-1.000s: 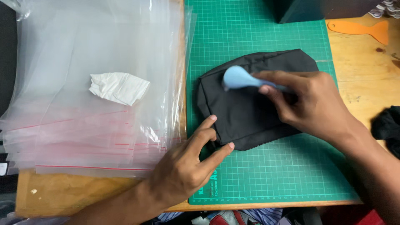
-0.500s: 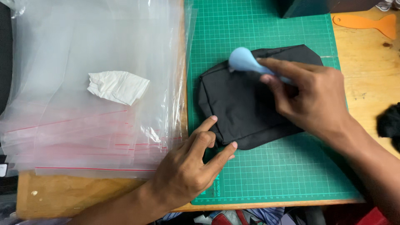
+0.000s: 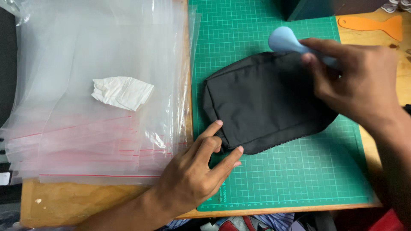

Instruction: The person brushes a small black bag with a blue brush, wipes a clear plastic sheet with a dark cloth, and attaches a keychain to the bag's loop before clipping on a shoulder strap.

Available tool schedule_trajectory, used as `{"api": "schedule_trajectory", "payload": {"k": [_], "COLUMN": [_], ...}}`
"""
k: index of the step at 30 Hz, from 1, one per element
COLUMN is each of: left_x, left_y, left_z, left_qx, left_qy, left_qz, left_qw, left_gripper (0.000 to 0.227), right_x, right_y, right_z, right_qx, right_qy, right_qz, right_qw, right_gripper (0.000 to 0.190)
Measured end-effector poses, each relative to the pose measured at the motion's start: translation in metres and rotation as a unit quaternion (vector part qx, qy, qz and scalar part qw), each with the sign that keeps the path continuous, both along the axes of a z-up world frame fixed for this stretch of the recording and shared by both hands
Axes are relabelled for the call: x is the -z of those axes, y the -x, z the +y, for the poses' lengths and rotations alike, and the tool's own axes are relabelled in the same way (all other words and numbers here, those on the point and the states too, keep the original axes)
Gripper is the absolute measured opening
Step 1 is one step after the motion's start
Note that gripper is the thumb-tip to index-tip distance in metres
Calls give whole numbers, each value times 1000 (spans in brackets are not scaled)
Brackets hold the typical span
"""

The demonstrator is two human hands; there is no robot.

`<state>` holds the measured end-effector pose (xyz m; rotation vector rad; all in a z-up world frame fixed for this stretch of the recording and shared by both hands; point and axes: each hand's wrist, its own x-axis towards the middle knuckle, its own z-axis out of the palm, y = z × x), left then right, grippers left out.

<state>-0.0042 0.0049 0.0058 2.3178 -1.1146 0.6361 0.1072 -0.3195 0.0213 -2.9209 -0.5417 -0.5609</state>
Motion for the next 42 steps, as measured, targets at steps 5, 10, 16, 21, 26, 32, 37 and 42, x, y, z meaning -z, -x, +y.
{"api": "schedule_trajectory", "payload": {"k": [5,10,16,21,26,32,37,42], "left_x": [-2,-1,-2,-2,-1,-1,0,1], "left_y": [-1,-1,-1,-1,-1,-1,-1,0], "left_z": [-1,0,0,1,0,1,1,1], "left_qx": [4,6,9,6,2,3,-2,-4], "left_qy": [-1,-3,-7,-6,-16,-20,-21,-24], "left_qz": [5,7,19,16,12,16,5,8], "left_qw": [1000,1000,1000,1000,1000,1000,1000,1000], "left_gripper": [21,20,22,21,22,22,23,30], "right_x": [-52,-36,-22,-43,-7,-43,-44,-17], "right_y": [0,2,6,6,8,0,-9,-6], "right_z": [10,21,10,23,16,5,-16,-31], "right_qx": [-116,-206,-39,-161,6,-78,-82,42], "right_qy": [-171,-116,-11,-94,54,-82,-76,75], "right_qz": [338,339,0,300,69,216,422,15], "right_qw": [918,911,999,935,996,970,900,996], "right_gripper": [31,34,25,33,28,30,36,27]}}
